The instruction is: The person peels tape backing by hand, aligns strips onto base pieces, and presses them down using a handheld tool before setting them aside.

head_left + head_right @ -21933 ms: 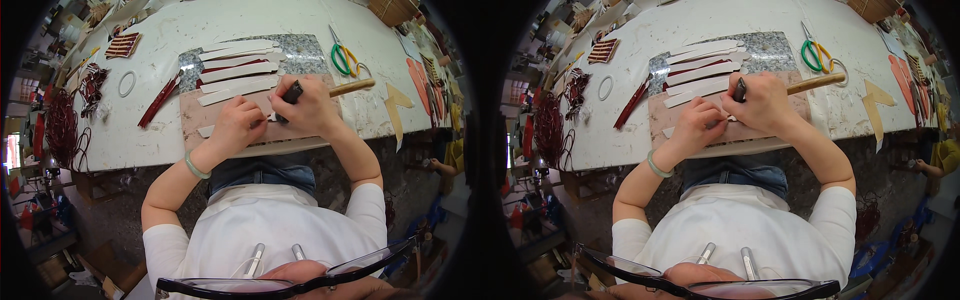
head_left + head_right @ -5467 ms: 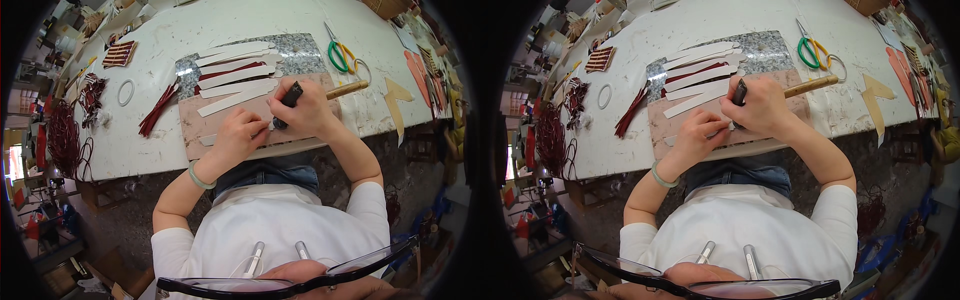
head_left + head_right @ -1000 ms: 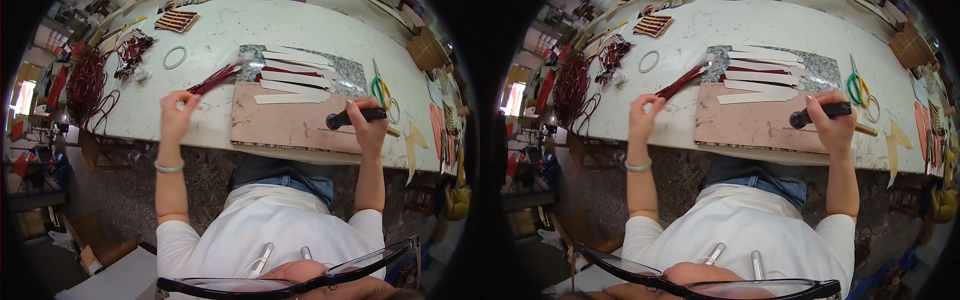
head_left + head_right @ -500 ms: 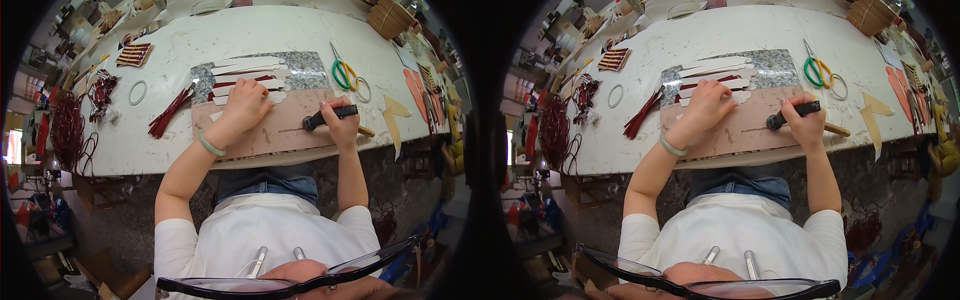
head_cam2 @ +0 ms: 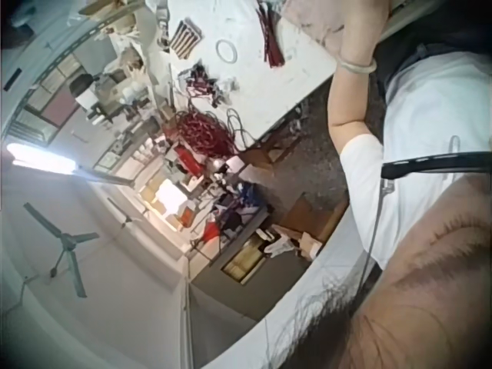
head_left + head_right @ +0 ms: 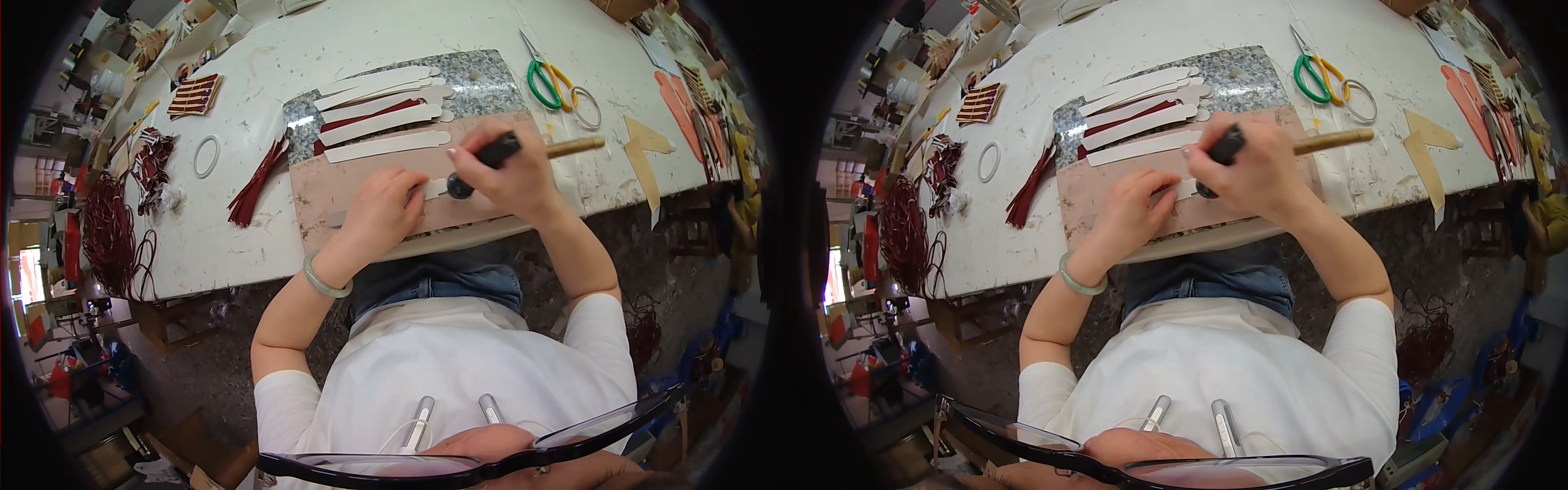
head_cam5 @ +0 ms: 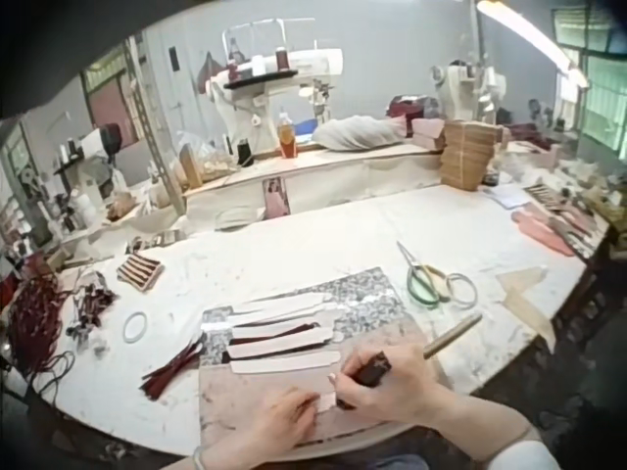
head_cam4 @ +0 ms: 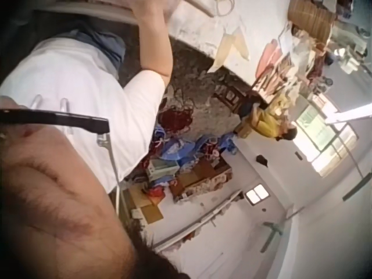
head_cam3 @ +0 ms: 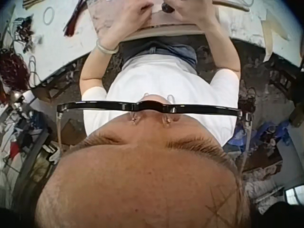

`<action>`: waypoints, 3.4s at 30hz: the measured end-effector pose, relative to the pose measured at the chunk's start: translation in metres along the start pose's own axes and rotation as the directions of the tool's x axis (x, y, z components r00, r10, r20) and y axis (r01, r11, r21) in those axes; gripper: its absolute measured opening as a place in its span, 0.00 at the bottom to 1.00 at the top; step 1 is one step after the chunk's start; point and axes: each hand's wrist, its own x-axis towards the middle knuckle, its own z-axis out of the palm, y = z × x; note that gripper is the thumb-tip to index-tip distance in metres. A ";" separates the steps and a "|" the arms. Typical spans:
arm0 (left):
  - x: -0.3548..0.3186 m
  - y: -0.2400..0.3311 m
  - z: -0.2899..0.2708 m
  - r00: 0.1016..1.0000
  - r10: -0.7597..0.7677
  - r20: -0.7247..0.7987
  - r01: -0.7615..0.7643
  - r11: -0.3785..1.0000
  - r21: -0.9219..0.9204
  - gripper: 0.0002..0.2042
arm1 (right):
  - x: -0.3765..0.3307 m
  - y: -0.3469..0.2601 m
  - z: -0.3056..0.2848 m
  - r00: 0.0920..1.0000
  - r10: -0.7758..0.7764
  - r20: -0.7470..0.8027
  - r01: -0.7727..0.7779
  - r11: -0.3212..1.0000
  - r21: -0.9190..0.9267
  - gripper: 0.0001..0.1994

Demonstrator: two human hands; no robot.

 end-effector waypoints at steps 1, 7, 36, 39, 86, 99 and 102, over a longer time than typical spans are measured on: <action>0.000 0.000 0.000 1.000 0.001 0.002 -0.001 1.000 -0.003 0.09 | 0.003 0.002 0.008 0.997 -0.078 0.027 0.079 0.995 -0.066 0.09; -0.003 -0.004 -0.004 0.982 0.188 -0.001 -0.188 0.982 0.017 0.10 | 0.016 -0.006 0.019 0.986 -0.040 0.161 0.068 0.983 -0.168 0.09; 0.001 -0.016 0.002 0.993 0.087 -0.080 -0.094 0.993 -0.078 0.04 | 0.010 -0.001 0.023 0.970 -0.179 0.165 0.206 0.964 -0.166 0.10; 0.001 -0.013 0.004 0.992 0.093 -0.087 -0.103 0.988 -0.115 0.04 | 0.011 -0.005 0.019 0.962 -0.207 0.179 0.240 0.952 -0.188 0.10; -0.059 -0.050 -0.054 0.970 0.180 -0.162 -0.151 0.972 0.178 0.06 | 0.021 -0.040 0.093 0.925 -0.301 0.230 0.355 0.902 -0.245 0.11; -0.075 -0.059 -0.069 0.983 0.087 -0.159 -0.071 0.992 0.109 0.05 | 0.012 -0.053 0.128 0.900 -0.402 0.171 0.422 0.901 -0.103 0.11; -0.084 -0.060 -0.072 0.984 0.052 -0.168 -0.040 0.996 0.076 0.06 | 0.020 -0.052 0.118 0.903 -0.351 0.248 0.401 0.895 -0.194 0.12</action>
